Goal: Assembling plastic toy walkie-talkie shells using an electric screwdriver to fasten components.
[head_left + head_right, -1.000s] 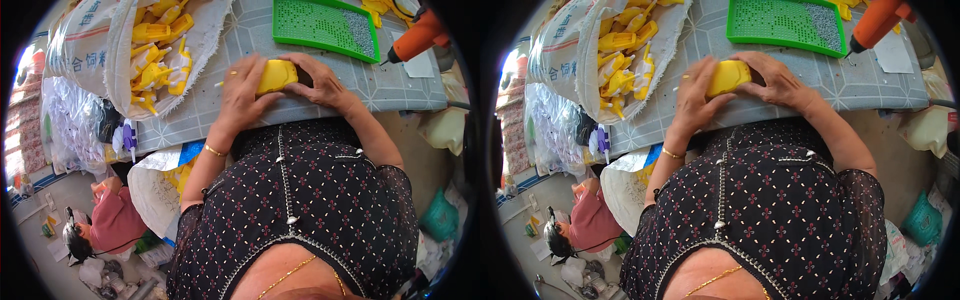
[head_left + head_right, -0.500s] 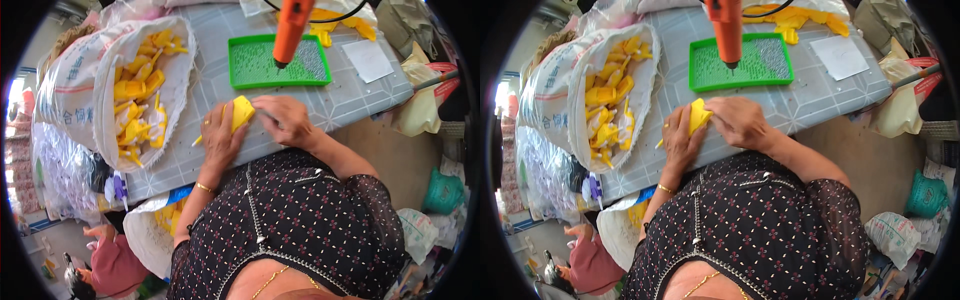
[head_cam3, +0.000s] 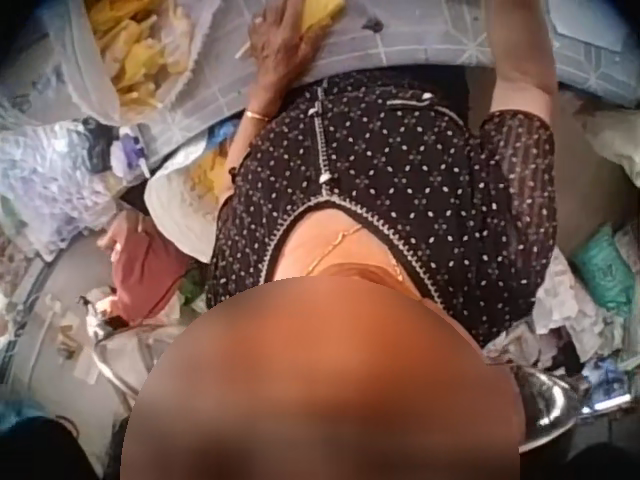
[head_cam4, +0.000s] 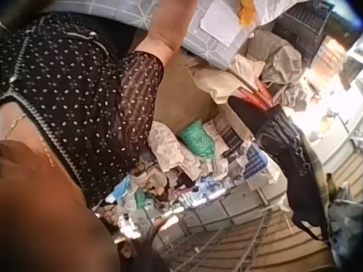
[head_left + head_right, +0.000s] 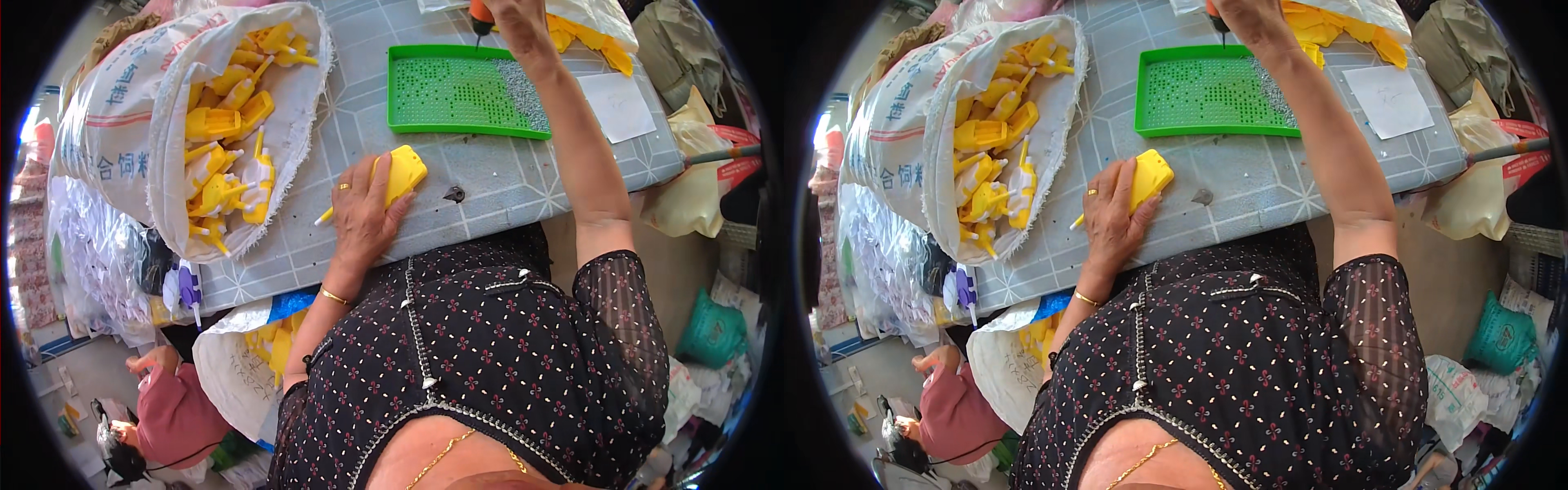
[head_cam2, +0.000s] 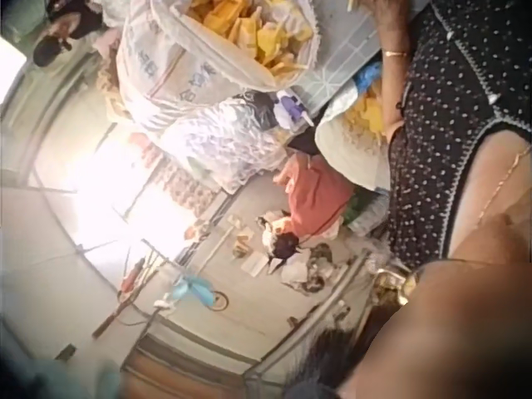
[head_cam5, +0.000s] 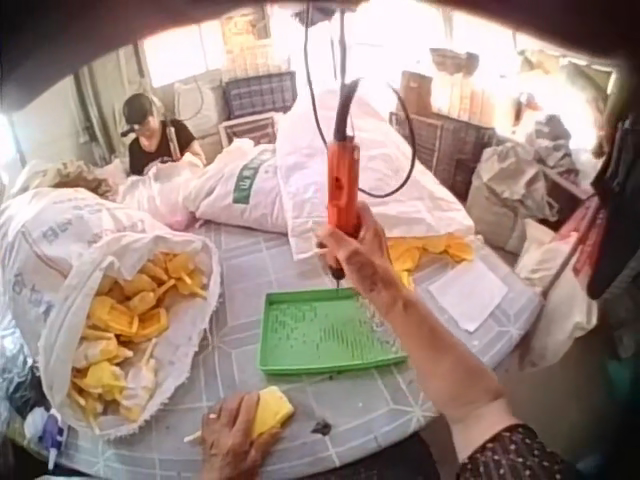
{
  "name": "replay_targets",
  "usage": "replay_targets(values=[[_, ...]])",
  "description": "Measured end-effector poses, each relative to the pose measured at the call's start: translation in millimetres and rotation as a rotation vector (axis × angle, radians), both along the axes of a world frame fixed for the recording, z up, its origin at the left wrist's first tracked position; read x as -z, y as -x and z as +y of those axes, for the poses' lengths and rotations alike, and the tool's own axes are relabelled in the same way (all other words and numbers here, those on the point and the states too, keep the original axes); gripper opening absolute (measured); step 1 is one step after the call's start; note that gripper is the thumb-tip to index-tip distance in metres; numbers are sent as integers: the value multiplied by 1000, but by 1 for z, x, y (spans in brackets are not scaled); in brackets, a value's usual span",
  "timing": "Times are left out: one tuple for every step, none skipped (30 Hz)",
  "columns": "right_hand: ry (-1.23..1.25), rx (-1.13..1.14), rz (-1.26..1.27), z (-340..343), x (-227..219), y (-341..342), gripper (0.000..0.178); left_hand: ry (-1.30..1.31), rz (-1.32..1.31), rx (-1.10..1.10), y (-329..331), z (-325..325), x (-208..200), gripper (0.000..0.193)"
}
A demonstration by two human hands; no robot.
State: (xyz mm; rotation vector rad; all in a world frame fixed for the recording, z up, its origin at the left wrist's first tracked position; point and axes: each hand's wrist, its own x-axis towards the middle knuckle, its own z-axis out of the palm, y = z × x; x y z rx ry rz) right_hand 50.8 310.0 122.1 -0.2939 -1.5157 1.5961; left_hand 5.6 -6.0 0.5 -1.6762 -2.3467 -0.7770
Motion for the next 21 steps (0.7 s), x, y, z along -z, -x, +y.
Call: replay_targets(values=[[-23,4,-38,-4,1,-2,39,6,-11,-4,0,-1,0,65],[67,16,-1,-10,6,0,34,13,-8,-10,0,-1,0,66],[71,20,-11,-16,7,-3,34,19,-5,-8,0,0,-1,66],[86,14,-69,-23,7,-6,31,24,-15,-9,0,-1,-2,66],[100,7,-126,-30,8,-8,29,24,-7,-8,0,-1,-2,67],[124,20,-107,-36,12,-8,24,27,0,-7,0,-1,-2,67],[130,19,-117,-37,19,-6,24,33,-9,-8,0,-1,-2,67],[116,15,-103,-38,27,-4,23,32,-14,-5,0,-1,-2,68],[98,10,-86,-38,32,-2,22,27,-15,-4,1,-1,-2,68],[101,8,-92,-38,37,-1,22,30,-21,-7,1,-1,-2,68],[85,18,-85,-38,40,0,22,31,-24,-4,1,0,-2,69],[70,25,-77,-38,44,1,21,33,-27,-4,2,-1,-3,70],[55,33,-68,-37,47,2,21,36,-31,-8,2,-1,-3,70],[58,30,-72,-37,49,3,21,35,-37,-7,2,-1,-2,70],[51,37,-90,-35,51,4,21,34,-43,-4,2,-1,-2,70],[44,44,-108,-34,53,5,21,37,-46,-6,3,-1,-2,70],[46,43,-110,-34,56,7,21,36,-44,-6,3,-1,-3,70],[36,44,-78,-32,59,9,21,35,-42,-4,3,-1,-3,70],[26,46,-45,-32,60,10,21,37,-44,-5,3,-1,-3,70],[27,46,-46,-32,60,11,21,37,-48,-3,3,0,-4,70],[25,55,-28,-33,60,12,21,36,-51,-4,4,0,-4,69]])
